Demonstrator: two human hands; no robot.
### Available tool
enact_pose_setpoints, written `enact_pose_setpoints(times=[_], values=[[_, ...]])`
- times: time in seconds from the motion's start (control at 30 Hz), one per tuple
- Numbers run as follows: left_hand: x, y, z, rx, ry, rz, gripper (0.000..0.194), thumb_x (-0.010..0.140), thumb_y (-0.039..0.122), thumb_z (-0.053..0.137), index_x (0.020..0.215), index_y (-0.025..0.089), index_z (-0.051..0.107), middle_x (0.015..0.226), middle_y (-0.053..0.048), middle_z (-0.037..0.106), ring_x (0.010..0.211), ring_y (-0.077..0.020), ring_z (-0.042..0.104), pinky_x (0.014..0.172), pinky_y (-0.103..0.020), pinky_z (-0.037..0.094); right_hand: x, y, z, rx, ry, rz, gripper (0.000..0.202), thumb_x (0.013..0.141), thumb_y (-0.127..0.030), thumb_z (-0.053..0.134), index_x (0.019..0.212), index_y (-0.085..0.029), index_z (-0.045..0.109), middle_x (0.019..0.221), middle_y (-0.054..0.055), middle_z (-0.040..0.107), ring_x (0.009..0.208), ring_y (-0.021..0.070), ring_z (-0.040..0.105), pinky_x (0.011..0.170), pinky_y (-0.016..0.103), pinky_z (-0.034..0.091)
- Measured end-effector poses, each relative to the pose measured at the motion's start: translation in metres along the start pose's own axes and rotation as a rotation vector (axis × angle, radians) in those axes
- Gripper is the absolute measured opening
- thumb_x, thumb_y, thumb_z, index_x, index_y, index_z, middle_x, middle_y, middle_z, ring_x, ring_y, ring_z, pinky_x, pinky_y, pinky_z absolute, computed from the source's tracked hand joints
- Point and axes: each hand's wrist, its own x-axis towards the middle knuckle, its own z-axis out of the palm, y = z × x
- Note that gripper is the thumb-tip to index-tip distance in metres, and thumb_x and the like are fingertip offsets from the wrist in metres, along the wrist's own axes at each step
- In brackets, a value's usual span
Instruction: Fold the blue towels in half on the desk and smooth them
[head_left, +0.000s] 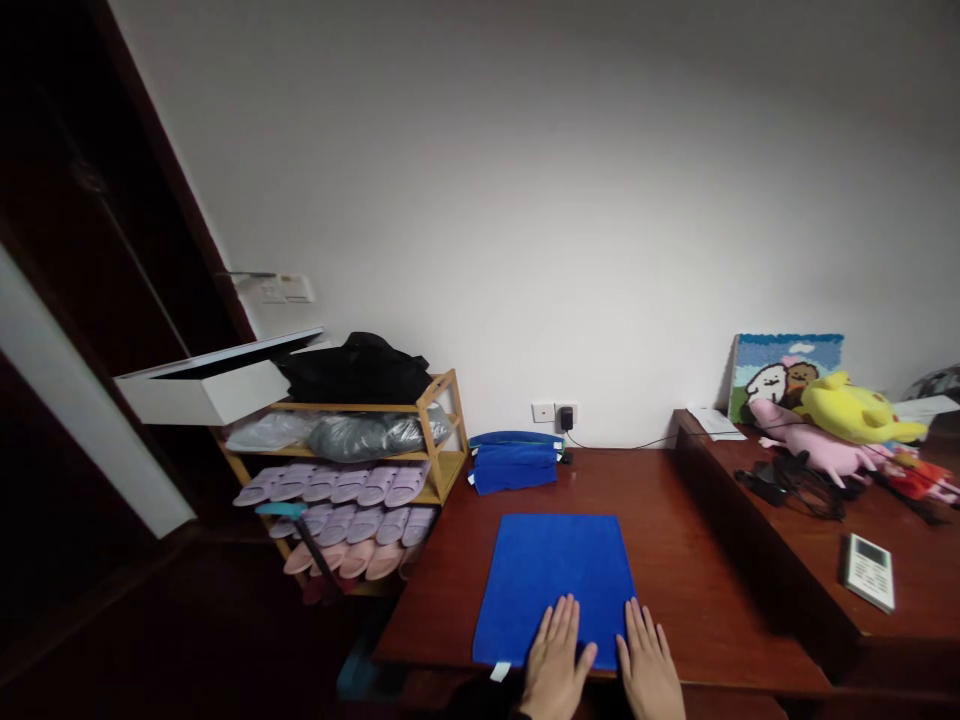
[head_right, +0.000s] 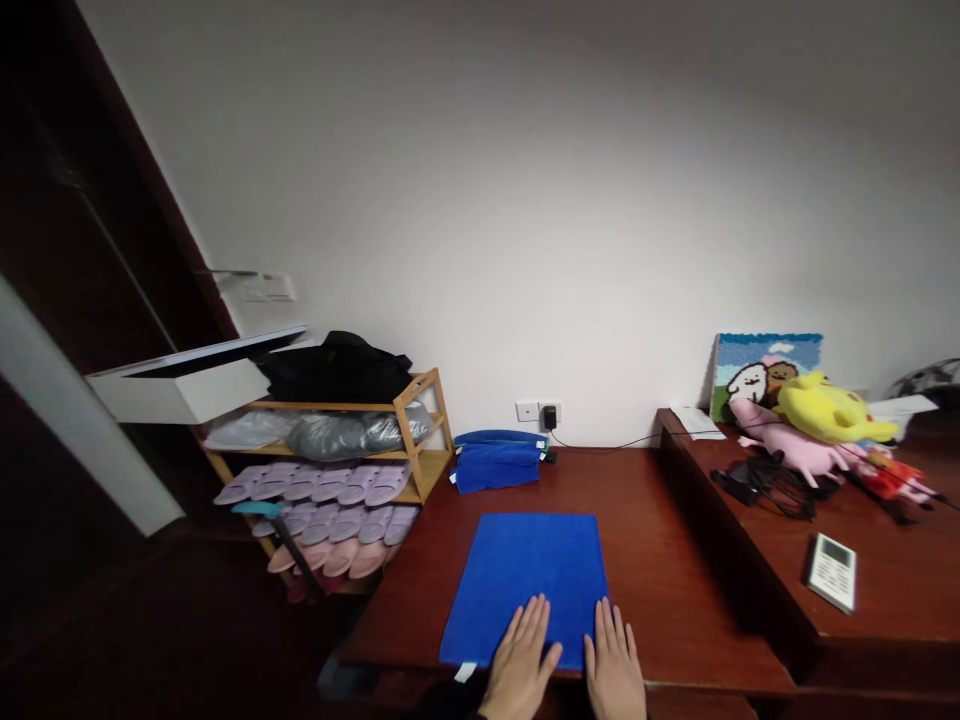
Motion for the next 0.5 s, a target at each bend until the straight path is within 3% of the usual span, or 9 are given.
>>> enact_pose_setpoints(times=[0.23, 0.37, 0.5], values=[[-0.034, -0.074, -0.018, 0.176, 0.102, -0.367, 0.072, 0.103, 0.061, 0.024, 0.163, 0.022, 0.021, 0.166, -0.007, 0.029, 0.154, -0.0289, 0.029, 0.126, -0.052, 0.029, -0.002, 0.001, 0.005, -0.054, -0.027, -0.015, 0.07, 0.102, -0.047, 0.011, 0.155, -0.015, 0.041, 0.167, 0.005, 0.027, 0.156, 0.0292, 0.02, 0.128, 0.052, 0.018], [-0.045, -0.099, -0.015, 0.213, 0.152, -0.455, 0.073, 0.103, 0.062, 0.022, 0.162, 0.019, 0.028, 0.165, -0.008, 0.034, 0.153, -0.0283, 0.03, 0.125, -0.051, 0.03, -0.002, 0.003, 0.005, -0.014, -0.027, 0.002, 0.07, 0.101, -0.051, 0.015, 0.157, -0.017, 0.039, 0.167, 0.004, 0.027, 0.156, 0.0285, 0.021, 0.128, 0.051, 0.02], [-0.051, -0.112, -0.014, 0.253, 0.171, -0.481, 0.071, 0.103, 0.057, 0.022, 0.16, 0.016, 0.032, 0.162, -0.011, 0.041, 0.151, -0.0293, 0.035, 0.123, -0.052, 0.033, 0.008, 0.001, -0.012, 0.018, -0.028, 0.033, 0.073, 0.101, -0.054, 0.01, 0.16, -0.016, 0.03, 0.168, 0.003, 0.024, 0.156, 0.0251, 0.019, 0.128, 0.047, 0.019]])
